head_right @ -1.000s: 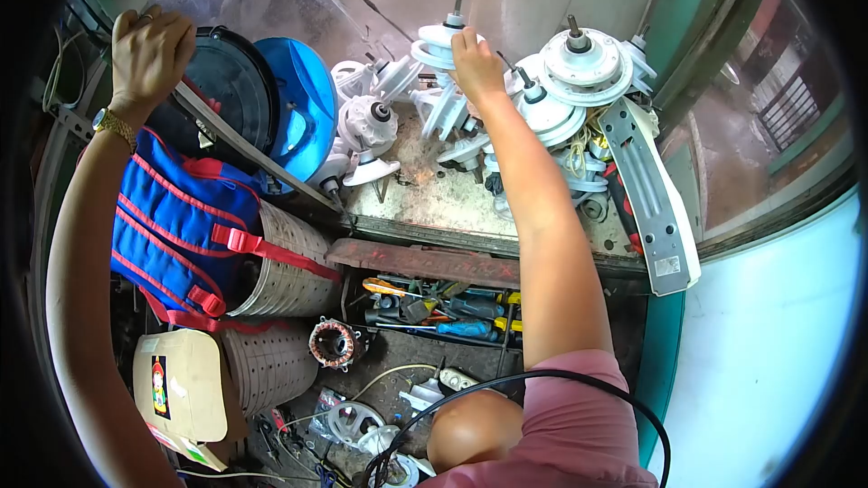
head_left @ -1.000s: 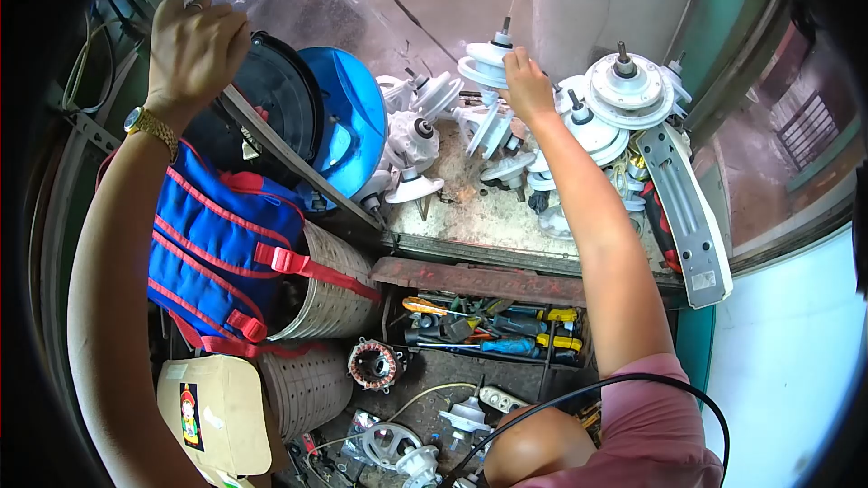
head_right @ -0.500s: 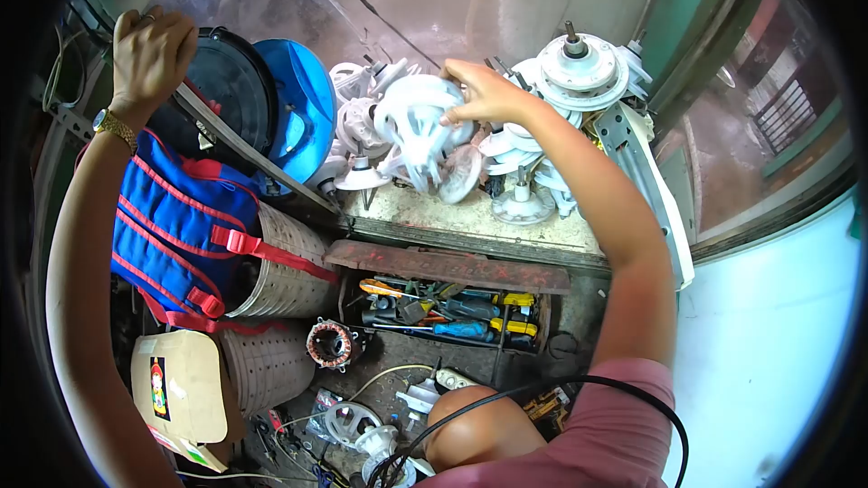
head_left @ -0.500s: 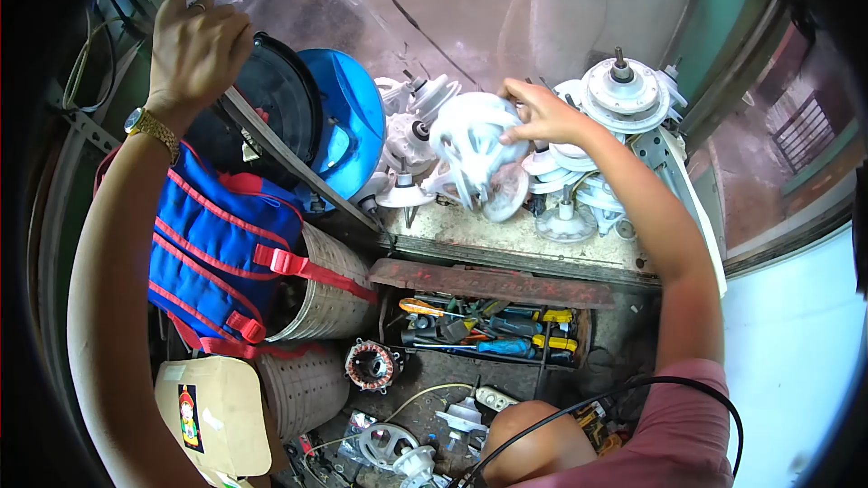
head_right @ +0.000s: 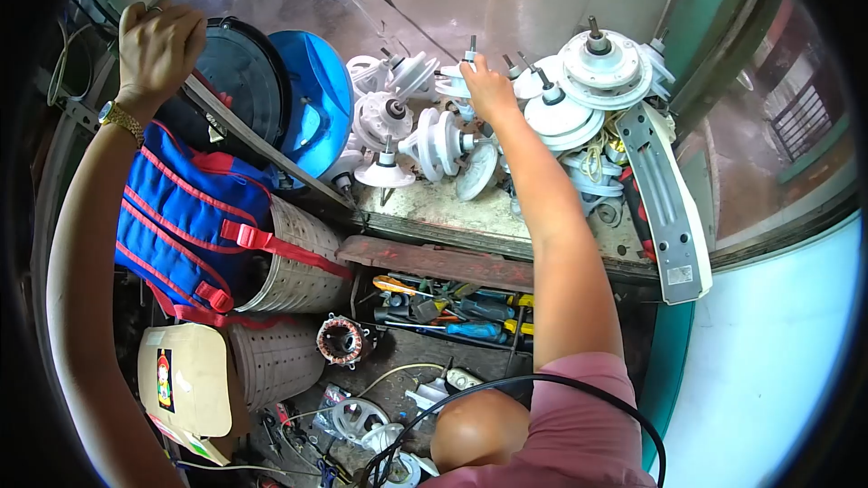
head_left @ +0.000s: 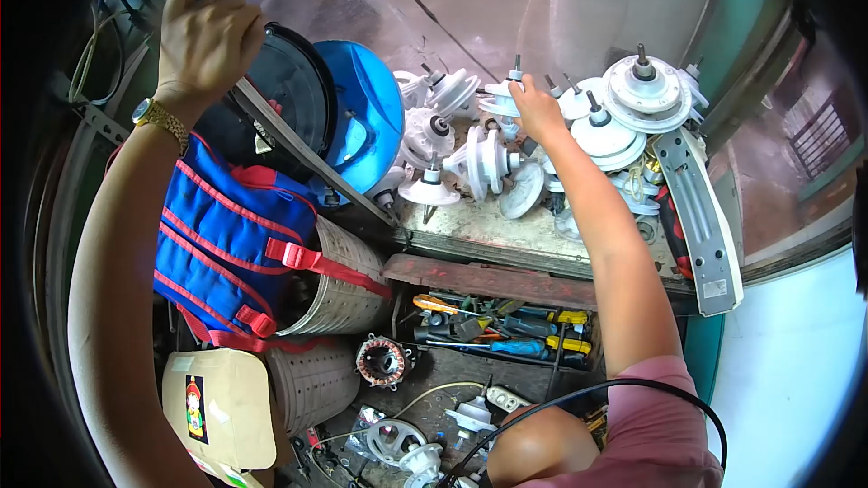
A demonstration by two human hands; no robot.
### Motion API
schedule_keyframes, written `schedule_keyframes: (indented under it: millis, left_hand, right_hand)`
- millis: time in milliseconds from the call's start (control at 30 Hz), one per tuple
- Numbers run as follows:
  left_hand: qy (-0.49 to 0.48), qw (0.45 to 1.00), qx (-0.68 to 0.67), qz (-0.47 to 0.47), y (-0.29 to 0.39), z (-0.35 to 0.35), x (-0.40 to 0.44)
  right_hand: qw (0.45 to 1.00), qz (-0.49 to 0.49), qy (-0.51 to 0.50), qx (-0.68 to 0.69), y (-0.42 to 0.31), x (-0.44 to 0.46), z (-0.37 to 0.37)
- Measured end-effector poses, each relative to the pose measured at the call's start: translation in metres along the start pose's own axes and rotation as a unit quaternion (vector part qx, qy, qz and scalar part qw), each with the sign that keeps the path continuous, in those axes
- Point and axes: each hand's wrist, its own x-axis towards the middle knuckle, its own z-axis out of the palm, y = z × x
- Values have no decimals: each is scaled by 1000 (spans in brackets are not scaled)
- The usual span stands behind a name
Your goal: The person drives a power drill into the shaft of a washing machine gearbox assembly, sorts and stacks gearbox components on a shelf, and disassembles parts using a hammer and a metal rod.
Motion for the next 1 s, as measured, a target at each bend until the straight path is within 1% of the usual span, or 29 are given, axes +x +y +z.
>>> schedule_keyframes:
  millis: [100,200,300,333,367,400,433,467,533,600,633,700,733,767,800,867,933,967,1000]
  left_hand:
    - [-9,1000,2,-12,2,-1,1]
    - [51,998,16,19,0,3,2]
    - [-17,1000,14,-14,1,-2,1]
    - [-12,1000,13,-15,1,-1,0]
    - [-7,1000,11,-14,0,0,-1]
    - [-3,1000,9,-11,1,1,0]
    - [-11,1000,9,-16,3,0,1]
    - [-19,1000,10,-20,4,-2,2]
    - [-24,999,9,-22,3,-2,1]
    - [-15,1000,4,-16,2,-1,1]
    - [-27,999,7,-21,3,-3,2]
    - [-50,998,15,-31,6,-8,5]
    - [-35,999,11,-24,5,-7,5]
    - [-23,1000,8,-18,3,-5,3]
    - [-14,1000,3,-10,3,-3,1]
    - [-7,1000,5,-3,1,-1,0]
    - [-15,1000,11,-7,2,-2,1]
    - [67,997,4,33,0,3,3]
    - [72,997,5,34,-1,5,2]
  right_hand:
    - [999,28,-29,-25,0,7,19]
    - [990,106,50,-79,-3,6,44]
    - [980,129,144,51,-27,-20,15]
    - [963,166,160,138,-35,-26,14]
    - [953,192,146,181,-50,-37,6]
    - [954,193,111,199,-62,-46,6]
    - [956,207,42,202,-73,-53,8]
    - [942,257,-46,209,-88,-56,-4]
    - [938,285,-52,192,-99,-52,-2]
    - [930,296,-55,210,-104,-45,-5]
    - [926,302,-57,219,-103,-45,-9]
    - [945,243,-38,214,-103,-54,-16]
    - [954,210,-28,212,-107,-55,-25]
    - [939,211,-39,267,-102,-55,-35]
    - [939,195,-52,278,-98,-52,-46]
    - [948,105,-28,299,-86,-40,-61]
    - [977,-11,36,212,-73,-26,-85]
    - [980,-58,42,185,-62,-13,-99]
    - [981,-104,48,158,-50,-1,-105]
